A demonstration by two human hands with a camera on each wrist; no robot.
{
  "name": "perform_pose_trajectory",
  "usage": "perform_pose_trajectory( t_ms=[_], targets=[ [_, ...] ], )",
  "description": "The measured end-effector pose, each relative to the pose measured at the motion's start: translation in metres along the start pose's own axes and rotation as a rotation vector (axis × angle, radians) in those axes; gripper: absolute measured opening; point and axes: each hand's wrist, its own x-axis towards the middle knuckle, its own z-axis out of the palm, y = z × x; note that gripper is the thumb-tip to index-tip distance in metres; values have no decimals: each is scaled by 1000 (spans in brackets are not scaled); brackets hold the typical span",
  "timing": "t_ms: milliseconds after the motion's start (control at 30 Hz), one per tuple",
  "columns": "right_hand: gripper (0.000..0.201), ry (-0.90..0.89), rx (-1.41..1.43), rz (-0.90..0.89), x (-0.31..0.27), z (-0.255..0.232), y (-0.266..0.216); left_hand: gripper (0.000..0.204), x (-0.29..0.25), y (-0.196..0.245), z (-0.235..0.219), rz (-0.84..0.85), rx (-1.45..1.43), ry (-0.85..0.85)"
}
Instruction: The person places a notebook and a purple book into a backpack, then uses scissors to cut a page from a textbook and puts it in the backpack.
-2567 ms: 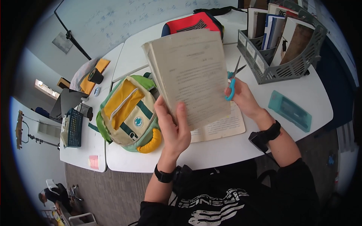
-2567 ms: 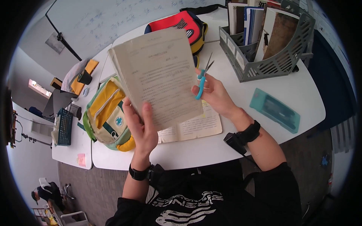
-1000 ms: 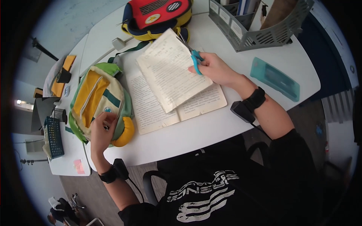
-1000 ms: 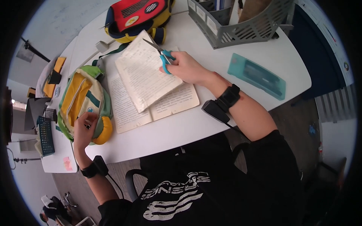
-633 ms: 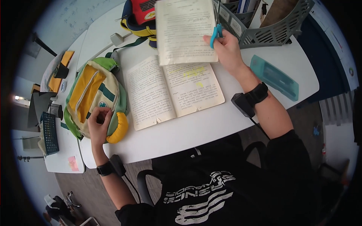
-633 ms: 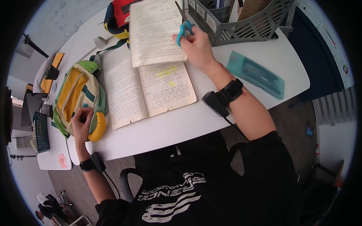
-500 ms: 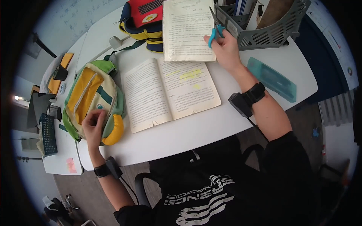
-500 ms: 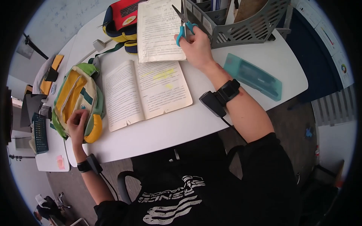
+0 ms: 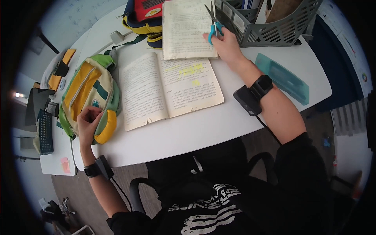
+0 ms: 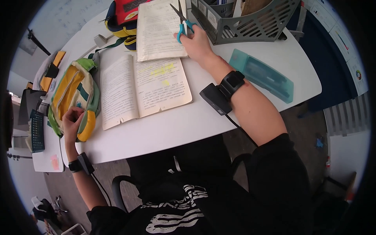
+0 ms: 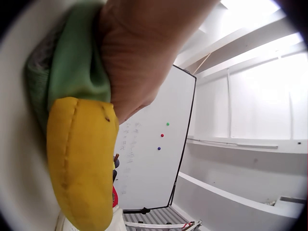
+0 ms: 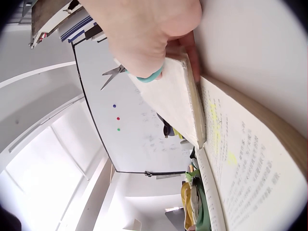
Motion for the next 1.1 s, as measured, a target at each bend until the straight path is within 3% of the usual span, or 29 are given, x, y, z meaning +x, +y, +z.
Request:
perform_pose_trajectory(
  t_ms=[100,300,400,500,667,833,900,1100],
  targets=[
    [35,4,-45,65,-1,1,-5,11,4,4,-3,-16,153,-51],
    [40,17,-40,42,-5,3,-9,13,17,57,-7,-1,526,-240],
    [41,-11,-63,59,-2,2,-4,15,39,71,-12,-52,738,-484],
    [43,-41,-125,71,-5,2,-8,17,62,95,-4,-115,680,-500],
    [48,-15,-157,113,-5,4,-15,21,90,71,-1,-17,302,-291],
    [55,18,-286,145,-4,8,-18,11,83,40,0,12,183,-232],
    [58,-11,-178,79,-5,8,-17,10,75,39,3,74,45,-186],
    [57,-63,-132,182,-4,4,-19,17,71,36,9,111,18,-227]
  ],
)
